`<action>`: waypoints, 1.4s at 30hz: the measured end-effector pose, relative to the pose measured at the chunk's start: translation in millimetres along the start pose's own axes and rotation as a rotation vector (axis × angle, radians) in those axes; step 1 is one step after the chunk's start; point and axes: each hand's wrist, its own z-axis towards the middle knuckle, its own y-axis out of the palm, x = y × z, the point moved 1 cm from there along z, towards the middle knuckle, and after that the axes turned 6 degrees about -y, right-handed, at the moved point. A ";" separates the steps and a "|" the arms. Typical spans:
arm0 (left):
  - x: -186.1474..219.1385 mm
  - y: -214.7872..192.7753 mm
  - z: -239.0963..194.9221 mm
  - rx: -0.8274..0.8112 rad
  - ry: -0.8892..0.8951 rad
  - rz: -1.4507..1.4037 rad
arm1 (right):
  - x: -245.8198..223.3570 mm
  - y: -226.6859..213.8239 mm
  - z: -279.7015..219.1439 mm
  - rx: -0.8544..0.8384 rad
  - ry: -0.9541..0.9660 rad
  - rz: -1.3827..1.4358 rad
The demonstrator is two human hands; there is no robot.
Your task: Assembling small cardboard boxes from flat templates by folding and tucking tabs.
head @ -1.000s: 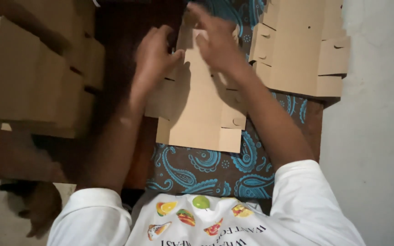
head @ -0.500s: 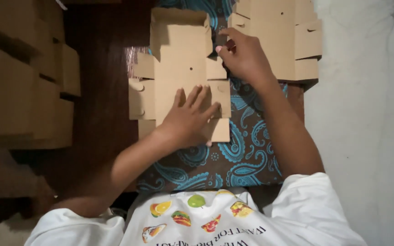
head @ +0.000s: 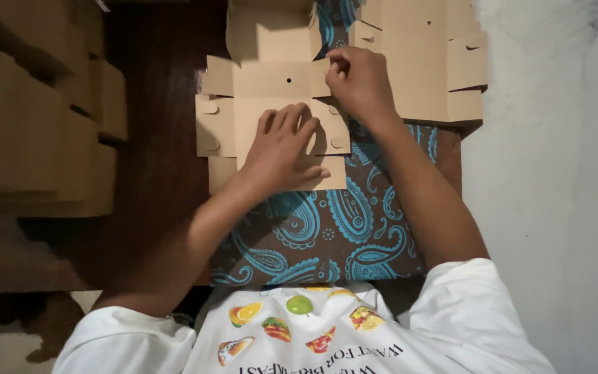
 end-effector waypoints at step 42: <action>-5.2 6.6 3.9 0.307 0.141 -0.174 | -24.7 -22.6 -74.5 0.076 0.314 0.100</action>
